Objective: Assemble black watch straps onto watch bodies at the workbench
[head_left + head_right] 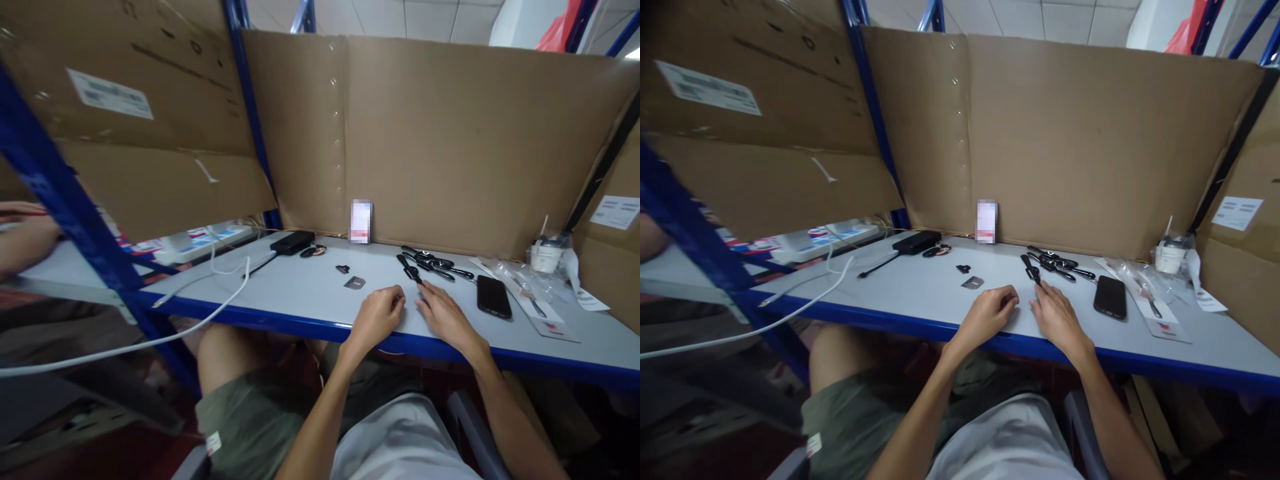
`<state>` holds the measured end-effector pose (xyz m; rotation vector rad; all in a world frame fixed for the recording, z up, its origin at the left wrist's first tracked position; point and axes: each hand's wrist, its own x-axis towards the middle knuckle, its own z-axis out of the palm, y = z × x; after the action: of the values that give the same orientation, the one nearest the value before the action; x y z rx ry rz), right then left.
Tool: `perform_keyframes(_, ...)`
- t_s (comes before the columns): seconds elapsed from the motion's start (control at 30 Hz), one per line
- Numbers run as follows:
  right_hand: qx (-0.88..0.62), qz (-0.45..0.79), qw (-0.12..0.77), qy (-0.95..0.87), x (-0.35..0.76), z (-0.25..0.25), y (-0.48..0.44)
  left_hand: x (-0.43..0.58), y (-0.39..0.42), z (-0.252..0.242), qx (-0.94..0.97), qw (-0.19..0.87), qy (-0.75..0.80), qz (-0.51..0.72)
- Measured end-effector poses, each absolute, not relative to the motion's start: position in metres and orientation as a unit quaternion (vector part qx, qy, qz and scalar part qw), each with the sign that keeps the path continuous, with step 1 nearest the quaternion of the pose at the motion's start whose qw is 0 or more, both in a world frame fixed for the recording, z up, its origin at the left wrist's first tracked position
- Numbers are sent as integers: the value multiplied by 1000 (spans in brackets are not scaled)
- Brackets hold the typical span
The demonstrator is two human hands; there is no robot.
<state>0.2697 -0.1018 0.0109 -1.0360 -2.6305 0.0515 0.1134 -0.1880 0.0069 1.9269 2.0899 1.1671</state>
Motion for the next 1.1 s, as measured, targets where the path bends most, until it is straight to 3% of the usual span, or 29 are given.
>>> perform_keyframes(0.17, -350, 17, 122, -929, 267, 12, -110, 114, -189, 7, 625, 38, 680, 380)
perform_keyframes(0.4, -484, -49, 181, -855, 280, 21, -109, 114, -190, 8, 622, 38, 687, 375)
perform_keyframes(0.8, -474, -40, 187, -860, 285, 12, -97, 114, -190, 8, 624, 35, 688, 369)
perform_keyframes(1.0, -501, -71, 147, -850, 310, 24, -108, 106, -191, -2, 484, -160, 783, 357)
perform_keyframes(1.1, -528, -63, 124, -838, 321, 31, -114, 98, -193, -9, 464, -174, 815, 301)
